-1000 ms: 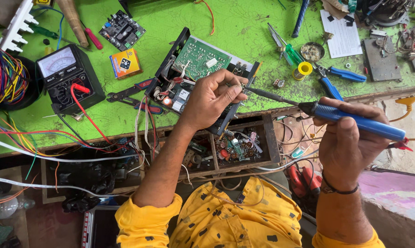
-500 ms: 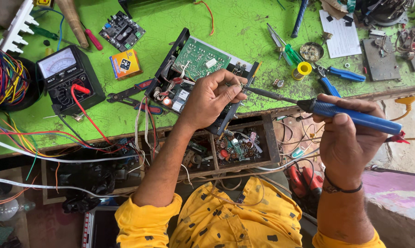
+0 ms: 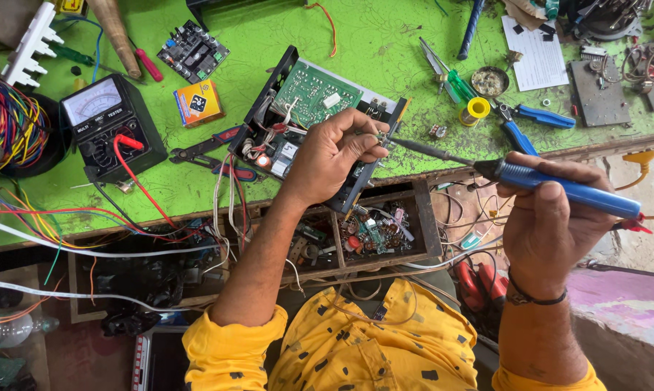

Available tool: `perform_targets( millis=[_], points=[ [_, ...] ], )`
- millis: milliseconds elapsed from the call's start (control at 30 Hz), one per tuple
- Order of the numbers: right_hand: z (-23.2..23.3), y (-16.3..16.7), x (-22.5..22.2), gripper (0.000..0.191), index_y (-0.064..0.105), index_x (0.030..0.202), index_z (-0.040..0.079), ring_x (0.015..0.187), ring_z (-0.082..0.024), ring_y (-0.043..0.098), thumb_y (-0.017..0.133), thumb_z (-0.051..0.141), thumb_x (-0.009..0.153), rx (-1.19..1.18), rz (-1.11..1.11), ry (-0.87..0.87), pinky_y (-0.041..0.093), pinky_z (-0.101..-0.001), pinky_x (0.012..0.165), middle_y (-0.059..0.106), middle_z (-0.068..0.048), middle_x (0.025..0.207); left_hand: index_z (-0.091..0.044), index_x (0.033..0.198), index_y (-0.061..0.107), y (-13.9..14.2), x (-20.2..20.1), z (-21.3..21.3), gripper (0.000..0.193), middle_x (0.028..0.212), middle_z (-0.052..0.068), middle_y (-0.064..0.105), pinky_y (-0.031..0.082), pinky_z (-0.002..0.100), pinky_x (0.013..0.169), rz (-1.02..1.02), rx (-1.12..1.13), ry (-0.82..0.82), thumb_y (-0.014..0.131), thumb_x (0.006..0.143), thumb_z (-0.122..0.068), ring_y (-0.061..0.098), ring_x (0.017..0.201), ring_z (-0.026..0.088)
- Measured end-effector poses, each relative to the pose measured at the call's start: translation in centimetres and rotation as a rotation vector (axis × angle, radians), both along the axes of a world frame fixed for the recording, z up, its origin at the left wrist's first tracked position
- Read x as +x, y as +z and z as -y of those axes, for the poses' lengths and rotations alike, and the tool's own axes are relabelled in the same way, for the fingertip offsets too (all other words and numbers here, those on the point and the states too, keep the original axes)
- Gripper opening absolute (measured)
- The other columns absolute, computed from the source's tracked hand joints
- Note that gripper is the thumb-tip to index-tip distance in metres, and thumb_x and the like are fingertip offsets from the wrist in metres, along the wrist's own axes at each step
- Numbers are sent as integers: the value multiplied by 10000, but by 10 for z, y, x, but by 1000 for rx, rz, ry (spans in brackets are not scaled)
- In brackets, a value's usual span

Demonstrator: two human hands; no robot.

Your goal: The person uses a soldering iron to attach a small cylindrical component to a circuit board. They repeatedly heat the joint, apply solder, and inspect the connection while holding the component with their left hand.

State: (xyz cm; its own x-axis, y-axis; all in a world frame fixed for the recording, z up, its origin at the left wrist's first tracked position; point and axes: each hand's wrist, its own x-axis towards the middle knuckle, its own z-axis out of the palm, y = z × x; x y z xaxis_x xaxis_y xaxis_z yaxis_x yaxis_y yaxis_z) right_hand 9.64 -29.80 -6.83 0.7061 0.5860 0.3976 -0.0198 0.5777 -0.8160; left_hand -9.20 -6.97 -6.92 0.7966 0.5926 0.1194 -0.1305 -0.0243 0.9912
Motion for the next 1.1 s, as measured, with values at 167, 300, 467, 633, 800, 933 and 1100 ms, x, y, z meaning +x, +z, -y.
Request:
perform_targets(
  millis=[167,300,467,633,800,933,1100],
  points=[
    [1,-2,-1,236,538,1275,-36,1022,-267,732,679,119,1167,0,7,48,618,-328,843,690,-246,1181,4,1074,612,-1,0,0,112,1227,161,716,662,275,822,-5,-10,-1,599,1061,-106,764,965,139],
    [1,-4,0,238,540,1279,-50,1012,-264,732,673,124,1185,-10,8,59,617,-325,865,695,-274,1195,9,1083,615,-2,1,-1,113,1237,163,710,662,279,825,7,-10,-11,607,1056,-101,763,975,144],
    [0,-5,2,232,541,1275,-50,974,-257,730,664,124,1183,-17,-2,70,615,-320,853,697,-290,1196,8,1088,613,-4,2,-1,111,1247,160,708,661,279,830,11,-25,-15,609,1054,-97,762,983,146],
    [-1,-6,2,226,544,1270,-57,954,-257,730,659,118,1186,-17,5,75,619,-325,855,695,-297,1191,6,1089,611,-4,2,-1,108,1252,154,708,659,278,827,6,-35,-18,607,1055,-97,763,986,145],
    [-1,-7,3,220,543,1266,-55,943,-259,733,655,114,1183,-23,7,70,619,-318,840,697,-301,1189,6,1091,603,-4,2,-2,111,1255,152,707,658,277,826,13,-30,-22,606,1058,-99,763,990,145],
    [-2,-9,4,216,531,1254,-48,939,-260,734,660,110,1183,-12,-9,73,619,-319,831,696,-302,1195,5,1093,604,-4,1,-3,117,1260,152,704,659,277,826,8,-19,-23,606,1056,-105,764,990,146],
    [3,-8,3,271,523,1268,-28,963,-284,743,667,174,1159,51,62,-31,634,-351,841,698,-308,1179,-1,1086,599,-4,-2,-2,132,1276,165,702,659,277,833,-6,-5,-29,602,1064,-131,763,1005,152]
  ],
)
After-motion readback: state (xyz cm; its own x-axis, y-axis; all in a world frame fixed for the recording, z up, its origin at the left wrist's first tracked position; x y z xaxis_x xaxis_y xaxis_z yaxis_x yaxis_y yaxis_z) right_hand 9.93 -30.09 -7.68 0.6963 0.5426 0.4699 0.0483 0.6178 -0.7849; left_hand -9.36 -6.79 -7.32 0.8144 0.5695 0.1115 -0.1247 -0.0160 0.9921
